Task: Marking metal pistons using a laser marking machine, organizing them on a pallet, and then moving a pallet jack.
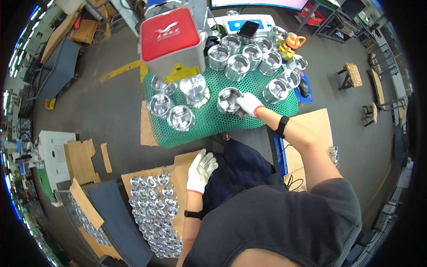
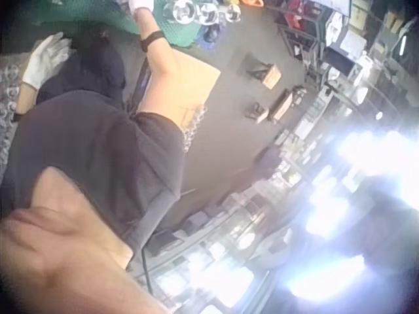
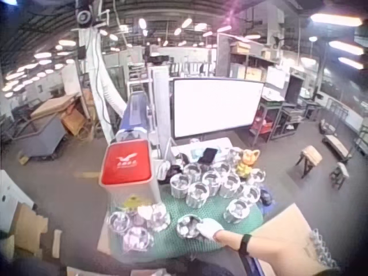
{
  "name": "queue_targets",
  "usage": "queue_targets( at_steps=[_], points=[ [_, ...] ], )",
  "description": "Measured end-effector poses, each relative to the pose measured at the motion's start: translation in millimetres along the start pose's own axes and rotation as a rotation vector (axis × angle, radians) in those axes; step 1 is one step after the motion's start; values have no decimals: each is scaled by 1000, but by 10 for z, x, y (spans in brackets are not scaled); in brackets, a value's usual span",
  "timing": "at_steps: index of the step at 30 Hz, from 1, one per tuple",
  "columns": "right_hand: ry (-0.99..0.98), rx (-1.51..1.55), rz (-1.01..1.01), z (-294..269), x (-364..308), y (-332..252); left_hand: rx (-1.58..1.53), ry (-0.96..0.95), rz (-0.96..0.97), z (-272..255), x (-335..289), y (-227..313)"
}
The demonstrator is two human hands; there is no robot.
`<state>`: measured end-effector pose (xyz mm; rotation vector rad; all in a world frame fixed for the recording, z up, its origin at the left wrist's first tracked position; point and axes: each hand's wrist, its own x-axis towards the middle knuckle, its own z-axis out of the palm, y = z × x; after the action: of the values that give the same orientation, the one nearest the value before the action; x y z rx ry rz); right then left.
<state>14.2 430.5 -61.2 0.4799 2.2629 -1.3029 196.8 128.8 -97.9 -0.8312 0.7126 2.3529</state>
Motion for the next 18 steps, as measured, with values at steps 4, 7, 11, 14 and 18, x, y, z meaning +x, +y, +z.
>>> queue_targets(
  at_steps=[4,7,11,14,18],
  points=[
    [-127,-65,-146,-289,-262,-156,-14,107,-19,-90,-42,-4],
    [223,-734,-324,-931,-734,-479,-22,139,1,-79,-111,49],
    [344,-1067,-629,-1471,-751,8,-53,138,-12,-39,-55,152],
    [312,-1319,-776,-1437,-534,723,-19,77,-21,48,-20,248],
    [432,-1156,-487,-1136,-658,852,-29,104,34,-279,-266,256]
  ],
)
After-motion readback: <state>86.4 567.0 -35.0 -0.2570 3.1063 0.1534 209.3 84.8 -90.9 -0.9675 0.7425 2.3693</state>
